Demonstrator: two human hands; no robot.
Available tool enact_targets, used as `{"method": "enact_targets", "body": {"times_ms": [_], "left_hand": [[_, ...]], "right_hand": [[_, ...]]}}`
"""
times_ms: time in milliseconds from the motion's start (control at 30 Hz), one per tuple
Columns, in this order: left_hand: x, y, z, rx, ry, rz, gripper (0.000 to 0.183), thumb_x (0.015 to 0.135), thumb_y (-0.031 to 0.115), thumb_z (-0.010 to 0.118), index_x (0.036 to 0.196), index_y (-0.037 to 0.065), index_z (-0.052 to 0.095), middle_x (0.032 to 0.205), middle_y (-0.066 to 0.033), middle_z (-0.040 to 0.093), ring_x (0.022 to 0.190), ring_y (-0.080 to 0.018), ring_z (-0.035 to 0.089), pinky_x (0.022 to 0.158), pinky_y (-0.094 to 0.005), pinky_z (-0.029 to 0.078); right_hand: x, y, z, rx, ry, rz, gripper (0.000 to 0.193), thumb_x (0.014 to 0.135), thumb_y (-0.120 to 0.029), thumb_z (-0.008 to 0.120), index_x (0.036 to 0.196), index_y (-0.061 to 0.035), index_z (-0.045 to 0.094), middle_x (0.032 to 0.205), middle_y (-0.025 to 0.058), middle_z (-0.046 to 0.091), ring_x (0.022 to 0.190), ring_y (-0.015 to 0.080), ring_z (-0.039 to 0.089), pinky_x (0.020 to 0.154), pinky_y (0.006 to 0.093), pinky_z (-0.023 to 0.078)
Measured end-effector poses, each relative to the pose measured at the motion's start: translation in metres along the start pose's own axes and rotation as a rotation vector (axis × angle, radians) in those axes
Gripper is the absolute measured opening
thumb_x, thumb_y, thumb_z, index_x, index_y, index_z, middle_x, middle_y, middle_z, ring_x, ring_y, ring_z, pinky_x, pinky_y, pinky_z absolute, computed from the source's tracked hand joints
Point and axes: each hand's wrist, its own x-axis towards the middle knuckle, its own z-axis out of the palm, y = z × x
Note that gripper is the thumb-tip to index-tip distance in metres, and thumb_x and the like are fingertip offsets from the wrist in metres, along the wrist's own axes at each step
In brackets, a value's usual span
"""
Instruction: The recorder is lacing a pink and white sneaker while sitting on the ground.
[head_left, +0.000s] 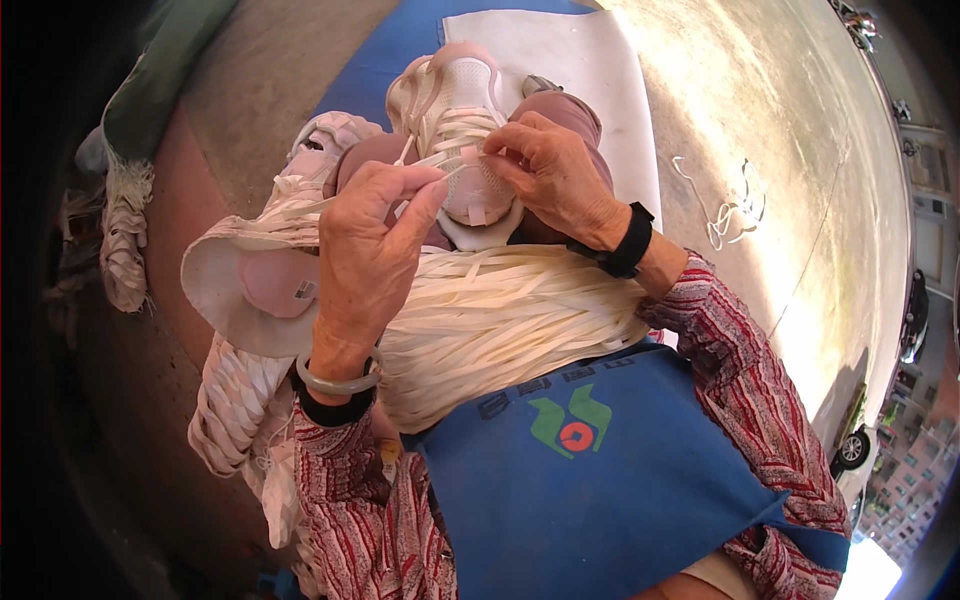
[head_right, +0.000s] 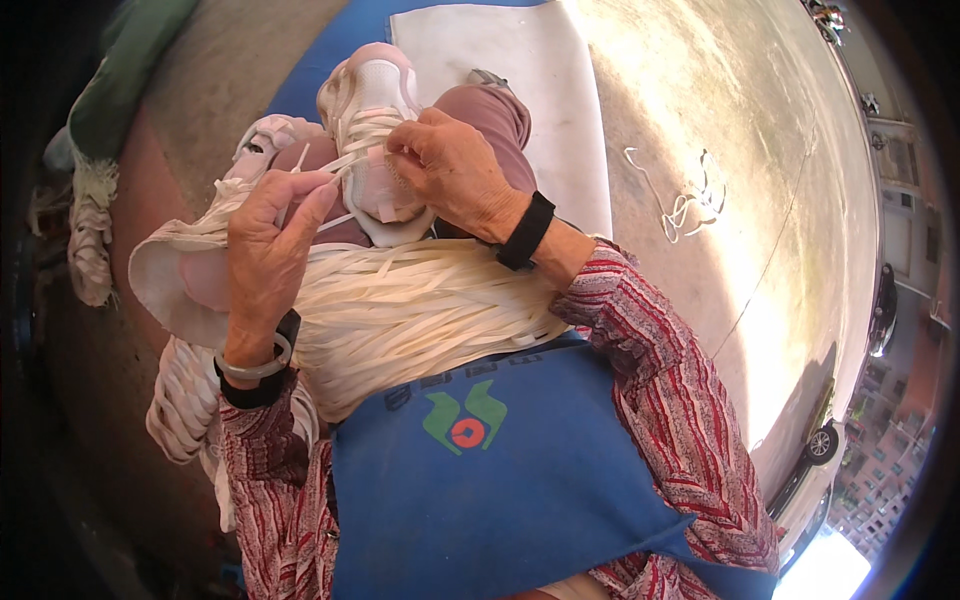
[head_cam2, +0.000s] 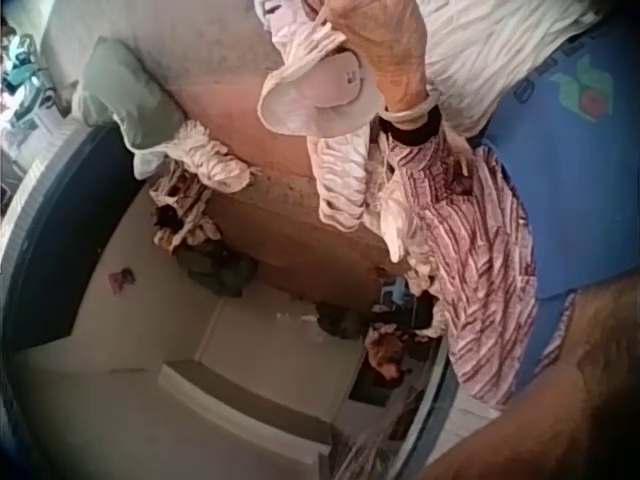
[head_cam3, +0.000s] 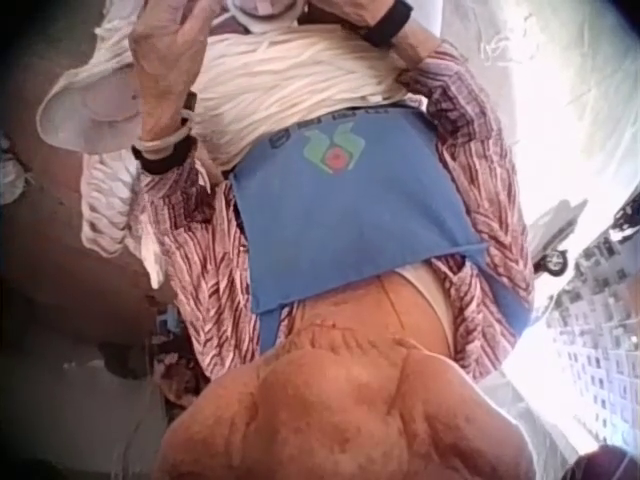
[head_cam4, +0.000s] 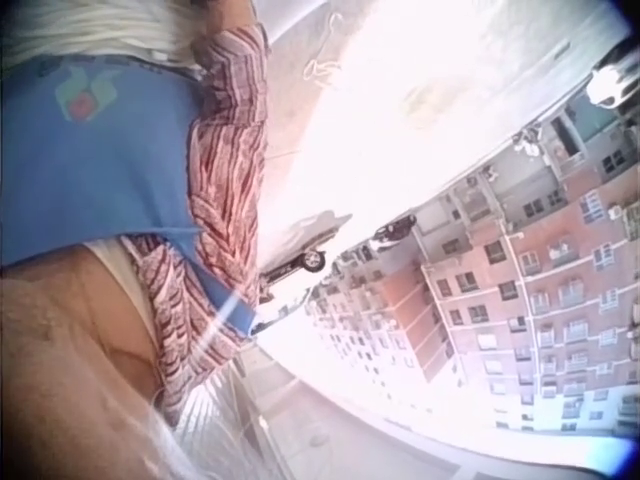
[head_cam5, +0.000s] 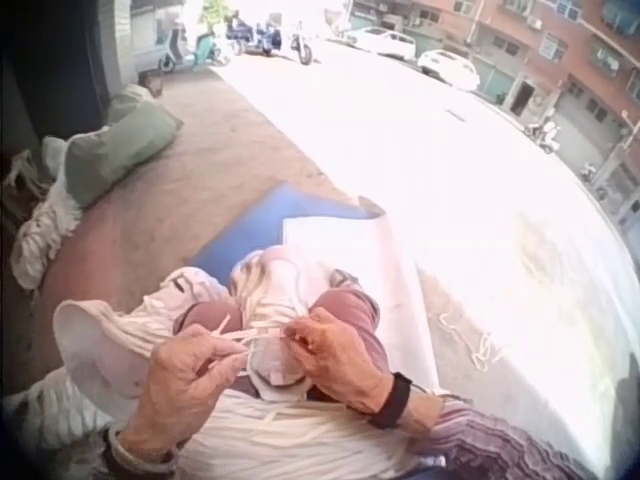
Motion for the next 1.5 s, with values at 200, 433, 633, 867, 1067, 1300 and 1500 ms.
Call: {"method": "enact_targets", "body": {"times_ms": [200, 433, 633, 867, 1067, 1300, 1500], "left_hand": [[0.019, -0.032, 0.027, 0.344, -0.031, -0.047, 0.02, 0.09, 0.01, 0.067, 0.105, -0.003, 0.065, 0.086, -0.0092, 0.065, 0.073, -0.0164, 0.065, 0.068, -0.0277, 0.053], [0.033, -0.045, 0.029, 0.423, -0.104, 0.036, 0.017, 0.084, 0.006, 0.067, 0.1, 0.001, 0.064, 0.093, -0.0144, 0.066, 0.076, -0.0279, 0.07, 0.067, -0.0361, 0.053], [0.037, -0.048, 0.023, 0.622, -0.103, 0.365, 0.017, 0.082, 0.001, 0.068, 0.098, 0.003, 0.064, 0.085, -0.0085, 0.061, 0.069, -0.0229, 0.064, 0.061, -0.0332, 0.052], [0.019, -0.038, 0.01, 0.734, -0.254, 0.469, 0.022, 0.081, -0.002, 0.065, 0.102, 0.005, 0.063, 0.079, -0.0072, 0.054, 0.068, -0.0232, 0.058, 0.06, -0.0353, 0.047], [0.015, -0.027, 0.0, 0.218, -0.336, -0.178, 0.023, 0.086, 0.008, 0.057, 0.108, 0.003, 0.056, 0.085, -0.01, 0.056, 0.069, -0.0165, 0.052, 0.065, -0.0322, 0.047], [0.021, -0.021, -0.005, 0.066, -0.372, -0.359, 0.024, 0.099, 0.022, 0.05, 0.107, 0.0, 0.055, 0.082, -0.0064, 0.054, 0.069, -0.0148, 0.048, 0.066, -0.0304, 0.045], [0.019, -0.016, 0.002, 0.075, -0.344, -0.347, 0.03, 0.102, 0.024, 0.047, 0.113, -0.001, 0.061, 0.076, -0.0018, 0.052, 0.067, -0.0081, 0.047, 0.059, -0.0245, 0.04]], "right_hand": [[0.003, -0.001, 0.008, -0.079, 0.029, -0.052, 0.009, 0.085, -0.009, 0.066, 0.092, -0.0033, 0.067, 0.084, 0.0104, 0.058, 0.074, 0.0266, 0.062, 0.065, 0.036, 0.05], [0.007, 0.0, 0.008, -0.261, -0.056, -0.093, 0.009, 0.086, -0.012, 0.062, 0.092, -0.0045, 0.061, 0.087, 0.0103, 0.057, 0.073, 0.0312, 0.063, 0.064, 0.0417, 0.05], [0.006, 0.001, 0.01, -0.332, -0.07, -0.147, 0.016, 0.086, -0.012, 0.062, 0.1, -0.0051, 0.058, 0.092, 0.0118, 0.055, 0.074, 0.0325, 0.064, 0.061, 0.041, 0.052], [-0.026, -0.004, 0.004, -0.313, -0.196, -0.176, 0.034, 0.089, -0.014, 0.064, 0.121, -0.0045, 0.056, 0.097, 0.0092, 0.054, 0.072, 0.0297, 0.064, 0.059, 0.0395, 0.054], [-0.029, -0.014, 0.001, -0.296, -0.233, -0.09, 0.044, 0.089, -0.016, 0.066, 0.128, -0.003, 0.05, 0.1, 0.0121, 0.053, 0.077, 0.0303, 0.064, 0.061, 0.0392, 0.054], [-0.022, 0.001, -0.004, -0.142, -0.131, -0.035, 0.038, 0.089, -0.012, 0.064, 0.126, -0.0096, 0.054, 0.097, 0.0128, 0.054, 0.08, 0.0324, 0.063, 0.068, 0.0387, 0.055], [-0.019, -0.01, 0.004, -0.22, -0.156, 0.014, 0.032, 0.09, -0.012, 0.064, 0.121, -0.0096, 0.058, 0.093, 0.0134, 0.053, 0.075, 0.0315, 0.06, 0.067, 0.0397, 0.051]]}}
